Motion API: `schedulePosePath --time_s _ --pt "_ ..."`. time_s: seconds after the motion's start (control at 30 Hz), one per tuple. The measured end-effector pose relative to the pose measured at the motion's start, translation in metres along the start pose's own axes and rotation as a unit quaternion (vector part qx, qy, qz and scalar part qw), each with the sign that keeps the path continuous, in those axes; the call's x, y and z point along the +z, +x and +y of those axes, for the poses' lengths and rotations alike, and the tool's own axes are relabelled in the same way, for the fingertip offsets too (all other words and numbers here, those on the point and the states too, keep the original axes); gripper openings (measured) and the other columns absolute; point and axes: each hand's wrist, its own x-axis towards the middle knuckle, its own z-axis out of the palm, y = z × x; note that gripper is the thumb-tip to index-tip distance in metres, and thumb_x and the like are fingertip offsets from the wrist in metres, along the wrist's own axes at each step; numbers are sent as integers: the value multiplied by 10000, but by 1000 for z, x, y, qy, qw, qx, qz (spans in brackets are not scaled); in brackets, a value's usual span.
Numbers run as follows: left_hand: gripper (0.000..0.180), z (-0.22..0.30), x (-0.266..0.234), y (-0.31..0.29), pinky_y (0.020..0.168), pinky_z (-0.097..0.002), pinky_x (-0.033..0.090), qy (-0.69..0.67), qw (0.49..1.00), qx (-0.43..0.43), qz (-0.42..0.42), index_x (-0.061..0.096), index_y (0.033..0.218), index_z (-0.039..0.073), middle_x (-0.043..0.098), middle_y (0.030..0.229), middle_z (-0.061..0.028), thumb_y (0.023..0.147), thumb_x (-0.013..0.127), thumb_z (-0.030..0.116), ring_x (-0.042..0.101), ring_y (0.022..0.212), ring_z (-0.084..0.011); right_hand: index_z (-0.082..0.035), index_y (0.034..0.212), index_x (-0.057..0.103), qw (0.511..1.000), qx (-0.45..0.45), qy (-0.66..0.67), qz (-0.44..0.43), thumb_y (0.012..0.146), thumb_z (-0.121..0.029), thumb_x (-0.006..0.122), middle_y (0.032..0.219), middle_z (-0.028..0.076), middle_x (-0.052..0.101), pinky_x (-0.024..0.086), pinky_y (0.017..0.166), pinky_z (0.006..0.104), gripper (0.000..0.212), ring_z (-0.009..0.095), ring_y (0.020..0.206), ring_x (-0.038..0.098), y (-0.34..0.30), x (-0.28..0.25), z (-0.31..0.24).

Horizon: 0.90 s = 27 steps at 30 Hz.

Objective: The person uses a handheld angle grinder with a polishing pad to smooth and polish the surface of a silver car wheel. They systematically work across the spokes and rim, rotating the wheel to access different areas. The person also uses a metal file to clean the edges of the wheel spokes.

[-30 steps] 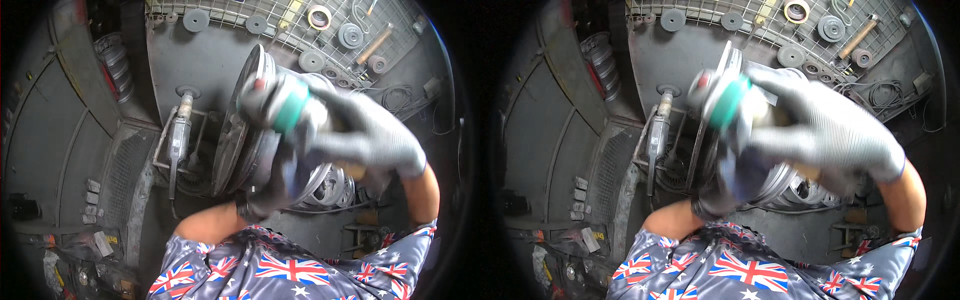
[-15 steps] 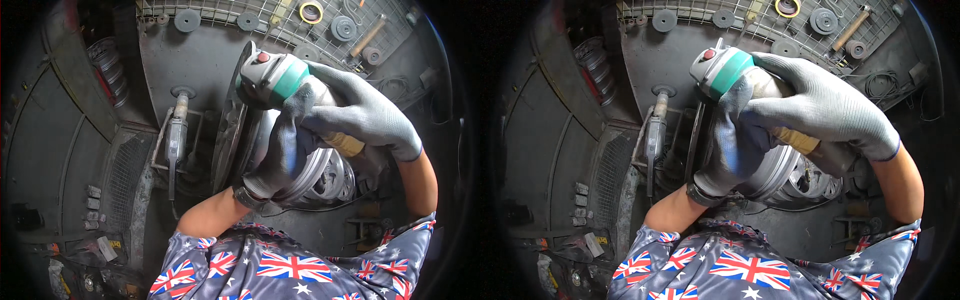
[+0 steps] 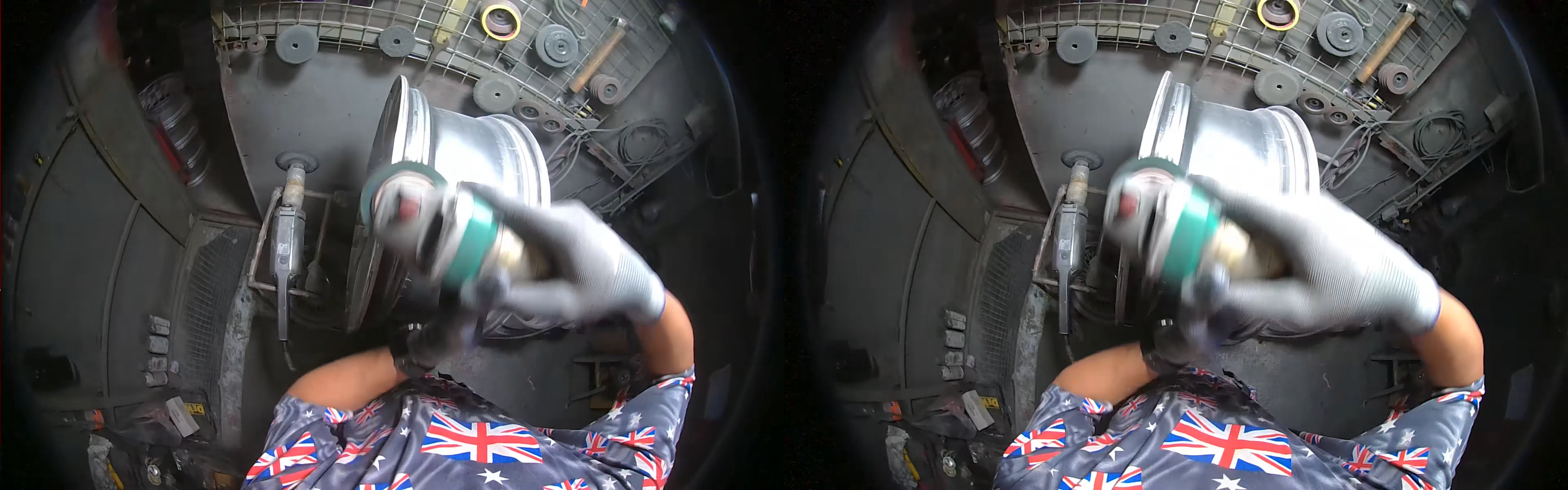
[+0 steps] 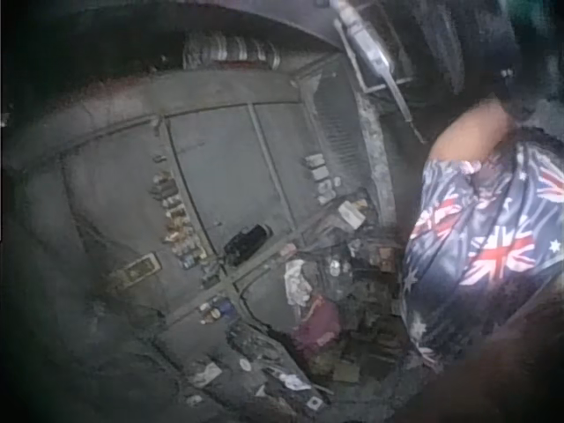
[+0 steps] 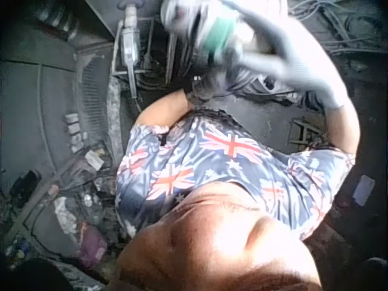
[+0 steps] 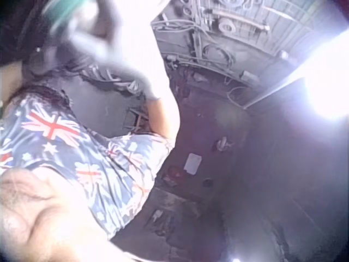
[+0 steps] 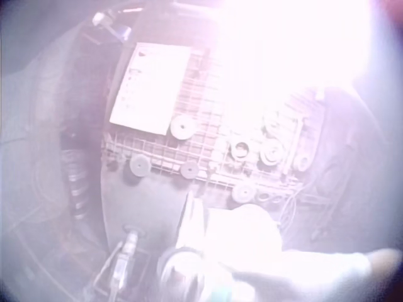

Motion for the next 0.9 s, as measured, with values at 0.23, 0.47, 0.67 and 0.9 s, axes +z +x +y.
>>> schedulePosePath --time_s 0.23,0.47,0.67,0.9 --pt "568 61 2 111 944 -358 583 162 981 -83 -62 507 1426 77 619 1303 -66 1079 428 520 647 1166 -200 31 1532 432 969 34 211 122 851 -308 793 1394 125 605 442 1098 359 843 184 1269 554 38 -10 51" --pt "639 5 0 -39 1099 -425 484 67 995 -47 64 428 1509 63 536 1448 -107 1074 425 530 543 1342 -258 -16 1527 443 998 -57 -16 -7 837 -368 824 1124 216 686 592 823 416 863 398 927 732 -30 61 20" --pt "662 -7 -14 -35 1152 -454 440 90 995 -2 39 381 1545 61 511 1487 -122 1077 412 528 503 1393 -280 -52 1559 399 996 -71 -57 14 906 -412 746 1039 203 662 573 647 444 823 378 780 702 -28 54 15" --pt "630 62 12 88 1149 -483 452 177 978 -103 -24 412 1526 57 570 1425 -118 1084 410 505 548 1351 -277 17 1489 490 960 8 179 215 840 -430 804 1354 233 589 426 1113 403 848 318 1289 553 31 14 68"
